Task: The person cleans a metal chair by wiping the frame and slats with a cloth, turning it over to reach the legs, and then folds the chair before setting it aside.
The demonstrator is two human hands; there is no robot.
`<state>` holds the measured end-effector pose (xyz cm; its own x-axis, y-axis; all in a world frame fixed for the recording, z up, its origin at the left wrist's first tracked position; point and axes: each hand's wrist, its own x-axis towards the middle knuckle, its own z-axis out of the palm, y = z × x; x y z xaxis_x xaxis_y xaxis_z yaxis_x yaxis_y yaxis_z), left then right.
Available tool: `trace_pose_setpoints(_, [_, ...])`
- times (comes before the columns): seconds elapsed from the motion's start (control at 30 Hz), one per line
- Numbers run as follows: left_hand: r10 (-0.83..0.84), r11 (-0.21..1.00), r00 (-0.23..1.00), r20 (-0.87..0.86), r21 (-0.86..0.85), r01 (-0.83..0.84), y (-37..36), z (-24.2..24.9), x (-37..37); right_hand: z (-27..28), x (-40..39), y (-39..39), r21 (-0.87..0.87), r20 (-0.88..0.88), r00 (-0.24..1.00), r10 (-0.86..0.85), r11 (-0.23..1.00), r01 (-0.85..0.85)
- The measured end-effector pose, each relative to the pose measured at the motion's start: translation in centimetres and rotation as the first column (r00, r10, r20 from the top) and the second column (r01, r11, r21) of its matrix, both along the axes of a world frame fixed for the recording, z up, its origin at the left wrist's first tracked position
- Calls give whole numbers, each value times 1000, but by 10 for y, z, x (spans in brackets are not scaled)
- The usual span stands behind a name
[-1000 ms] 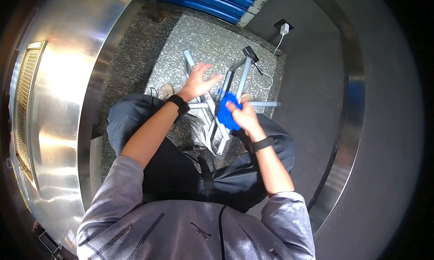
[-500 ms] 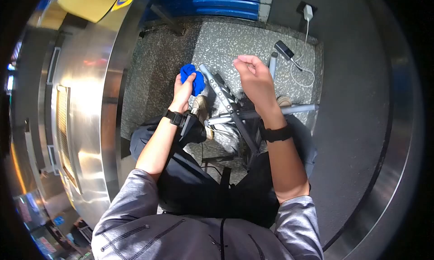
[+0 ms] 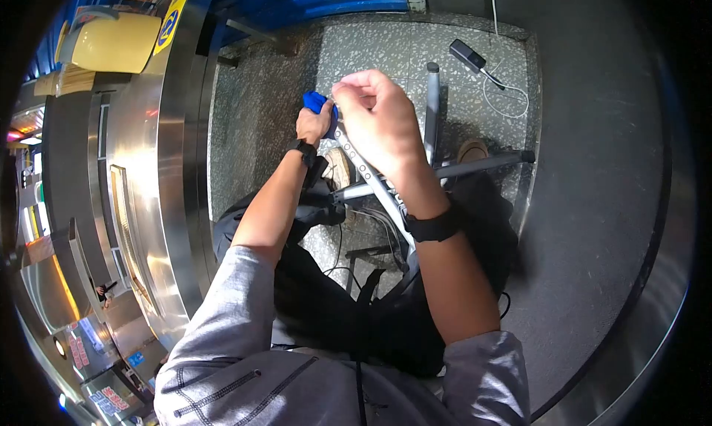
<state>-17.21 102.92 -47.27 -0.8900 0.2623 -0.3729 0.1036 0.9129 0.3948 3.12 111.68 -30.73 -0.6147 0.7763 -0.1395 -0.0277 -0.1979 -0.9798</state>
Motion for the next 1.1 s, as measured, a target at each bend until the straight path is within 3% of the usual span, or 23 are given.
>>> trace_pose_setpoints(0.17, [155,981,981,-118,132,-139,6,-4,5,5,17,0,63,-10,1000,11,998,-10])
trace_pose_setpoints(0.3, [82,989,997,-14,122,-79,-12,-18,-3,11,27,3,69,62,998,-11,998,7])
trace_pose_setpoints(0.4, [36,986,996,80,160,-49,-36,-10,14,18,30,8,-19,-83,996,-34,999,33])
trace_pose_setpoints(0.43, [79,978,982,170,180,-110,-42,-4,19,16,31,11,-53,-117,993,-22,998,16])
trace_pose_setpoints(0.53, [180,932,878,443,210,-297,-54,10,35,5,27,15,30,-72,996,-43,999,45])
trace_pose_setpoints(0.6, [95,899,839,536,316,-304,-63,15,49,8,25,11,13,-42,999,-29,999,30])
trace_pose_setpoints(0.67, [-55,939,855,515,317,-131,-78,-20,55,-3,18,7,63,-96,995,2,998,4])
trace_pose_setpoints(0.8, [-52,969,887,459,236,-66,-81,18,104,-13,16,9,118,68,994,83,989,-90])
trace_pose_setpoints(0.83, [-119,976,923,367,214,41,-81,21,103,-12,17,10,121,75,994,80,989,-89])
trace_pose_setpoints(0.93, [-115,993,985,132,2,116,-82,40,101,-9,27,12,116,77,996,46,992,-55])
trace_pose_setpoints(1.0, [-90,967,993,73,246,69,-84,42,91,-3,37,18,90,41,999,10,996,-14])
trace_pose_setpoints(1.1, [-86,927,995,-52,361,99,-70,76,101,-1,55,30,20,13,998,-58,998,57])
